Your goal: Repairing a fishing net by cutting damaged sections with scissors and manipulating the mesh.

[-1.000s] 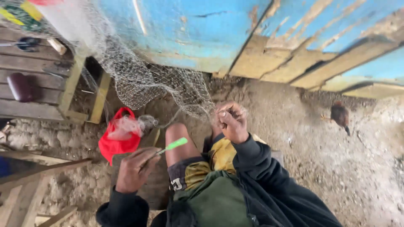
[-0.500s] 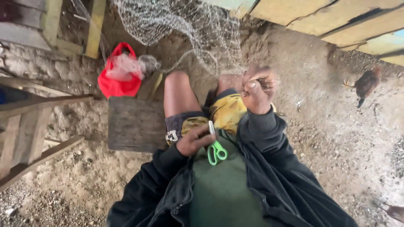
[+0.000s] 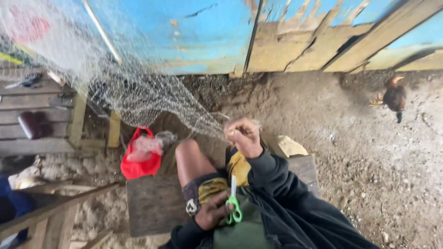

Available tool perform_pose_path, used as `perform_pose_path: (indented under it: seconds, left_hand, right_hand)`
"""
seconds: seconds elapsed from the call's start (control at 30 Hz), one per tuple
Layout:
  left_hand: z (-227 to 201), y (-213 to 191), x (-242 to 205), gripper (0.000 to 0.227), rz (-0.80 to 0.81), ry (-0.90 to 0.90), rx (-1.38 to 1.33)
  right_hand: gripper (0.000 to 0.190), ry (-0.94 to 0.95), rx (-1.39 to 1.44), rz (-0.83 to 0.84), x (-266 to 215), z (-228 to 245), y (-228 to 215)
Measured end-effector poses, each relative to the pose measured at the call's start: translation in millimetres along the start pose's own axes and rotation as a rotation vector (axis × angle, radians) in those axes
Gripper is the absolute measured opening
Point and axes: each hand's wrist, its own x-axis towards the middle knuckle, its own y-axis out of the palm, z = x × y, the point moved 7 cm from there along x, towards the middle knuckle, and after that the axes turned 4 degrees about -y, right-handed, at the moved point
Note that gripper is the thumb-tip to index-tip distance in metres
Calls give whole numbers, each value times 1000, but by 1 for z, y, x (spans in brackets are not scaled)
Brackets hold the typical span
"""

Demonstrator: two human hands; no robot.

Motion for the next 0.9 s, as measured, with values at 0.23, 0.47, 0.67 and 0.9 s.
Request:
perform_pose_path:
  seconds: [0.23,0.47,0.67,0.9]
  left_hand:
    - [-4,-19,-13,34,-248,178,406]
    - [-11,17,-38,35,-162,183,756]
    - [-53,37,-47,63,57,53,720]
    - [-39,21,-53,56,306,-64,560]
  right_hand:
    - [2,-99,-290,48,8,6,4]
    - [110,-583,-642,274,-2,35,21]
    - [27,-296,-564,329,-7,12,10]
    - [22,-306,-607,318,-3,10,4]
